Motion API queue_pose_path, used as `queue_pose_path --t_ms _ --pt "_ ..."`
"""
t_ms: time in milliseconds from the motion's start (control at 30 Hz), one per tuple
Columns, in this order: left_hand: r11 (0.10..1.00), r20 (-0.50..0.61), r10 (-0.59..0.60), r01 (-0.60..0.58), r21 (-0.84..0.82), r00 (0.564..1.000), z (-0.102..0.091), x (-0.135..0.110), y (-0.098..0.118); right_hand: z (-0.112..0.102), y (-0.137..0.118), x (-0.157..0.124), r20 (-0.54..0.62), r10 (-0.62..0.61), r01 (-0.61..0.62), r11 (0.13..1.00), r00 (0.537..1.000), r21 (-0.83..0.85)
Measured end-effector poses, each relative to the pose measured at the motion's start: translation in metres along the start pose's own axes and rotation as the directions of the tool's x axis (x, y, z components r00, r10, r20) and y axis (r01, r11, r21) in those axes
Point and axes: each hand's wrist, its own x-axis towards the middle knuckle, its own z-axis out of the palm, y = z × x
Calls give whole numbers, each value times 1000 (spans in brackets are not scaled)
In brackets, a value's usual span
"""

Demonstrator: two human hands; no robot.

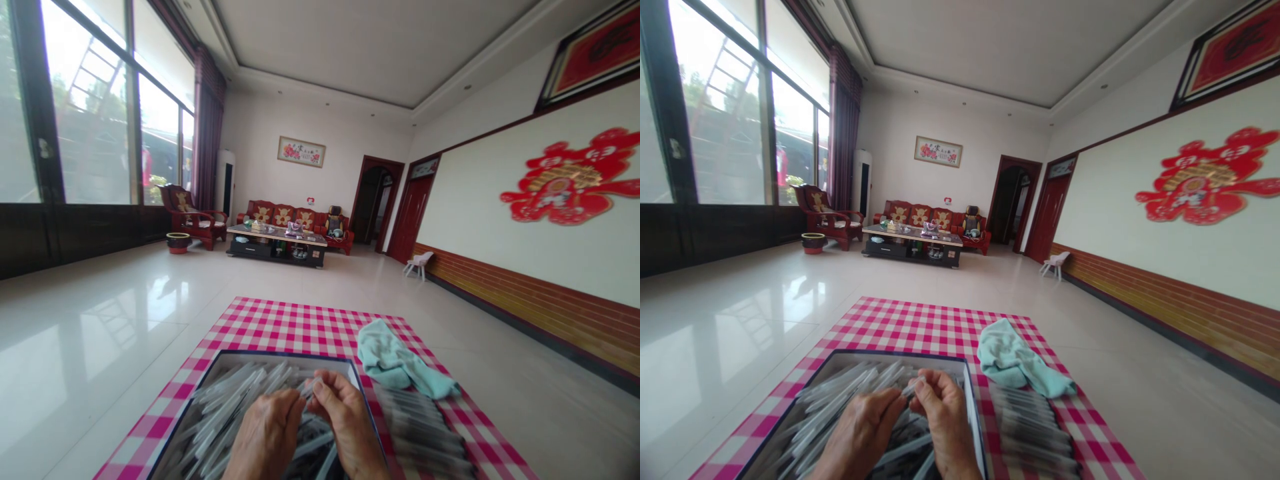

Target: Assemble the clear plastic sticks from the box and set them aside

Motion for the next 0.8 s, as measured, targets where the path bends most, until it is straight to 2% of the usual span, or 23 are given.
queue_pose_path --t_ms 200,367,500,633,700,800 --pt "962 -73 131 -109 250 989 7 -4 -3 1 1 -1 -16 14 -13 998 1000 58" --pt "934 -89 172 -133 332 981 11 -5 -5 5 -1 -1 -44 31 -28 997 999 75" --pt "953 -70 123 -98 288 990 7 -1 0 7 1 -1 -51 21 -16 993 998 113" --pt "985 -67 83 -72 157 994 6 3 1 13 0 -5 56 -4 -10 967 998 255" --pt "991 -112 74 -60 120 991 9 3 -3 16 -2 -7 111 -19 -9 970 994 241" --pt "993 -173 71 -52 110 982 15 2 -9 21 -2 -10 123 -43 26 990 992 140"
